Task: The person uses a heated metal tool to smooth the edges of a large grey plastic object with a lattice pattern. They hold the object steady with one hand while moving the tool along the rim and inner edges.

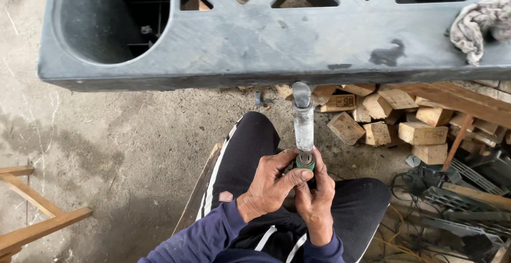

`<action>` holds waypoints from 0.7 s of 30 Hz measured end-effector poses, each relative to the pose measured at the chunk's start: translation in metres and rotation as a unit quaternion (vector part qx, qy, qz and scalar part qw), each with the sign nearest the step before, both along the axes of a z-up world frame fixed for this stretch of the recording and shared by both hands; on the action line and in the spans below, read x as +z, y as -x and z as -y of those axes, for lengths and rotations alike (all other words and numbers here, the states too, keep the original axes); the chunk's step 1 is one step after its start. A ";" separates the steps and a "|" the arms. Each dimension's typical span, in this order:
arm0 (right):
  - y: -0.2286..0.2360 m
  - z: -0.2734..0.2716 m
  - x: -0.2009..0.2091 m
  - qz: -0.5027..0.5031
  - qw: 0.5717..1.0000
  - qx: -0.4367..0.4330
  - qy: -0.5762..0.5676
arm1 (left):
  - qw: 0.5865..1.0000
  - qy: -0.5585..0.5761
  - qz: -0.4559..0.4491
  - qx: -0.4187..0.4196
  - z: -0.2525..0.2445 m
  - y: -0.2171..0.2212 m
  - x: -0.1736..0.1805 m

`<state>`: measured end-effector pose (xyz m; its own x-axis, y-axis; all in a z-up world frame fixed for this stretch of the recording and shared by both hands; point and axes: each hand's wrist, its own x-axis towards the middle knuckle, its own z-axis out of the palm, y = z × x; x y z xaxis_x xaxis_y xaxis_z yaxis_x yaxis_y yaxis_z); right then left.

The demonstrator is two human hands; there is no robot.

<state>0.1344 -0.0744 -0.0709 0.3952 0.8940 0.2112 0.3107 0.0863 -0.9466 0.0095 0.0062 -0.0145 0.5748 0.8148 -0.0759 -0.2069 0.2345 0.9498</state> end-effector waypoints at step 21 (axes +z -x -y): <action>0.012 -0.011 0.007 0.010 0.999 0.038 0.017 | 1.000 0.006 0.003 0.014 -0.003 0.020 -0.007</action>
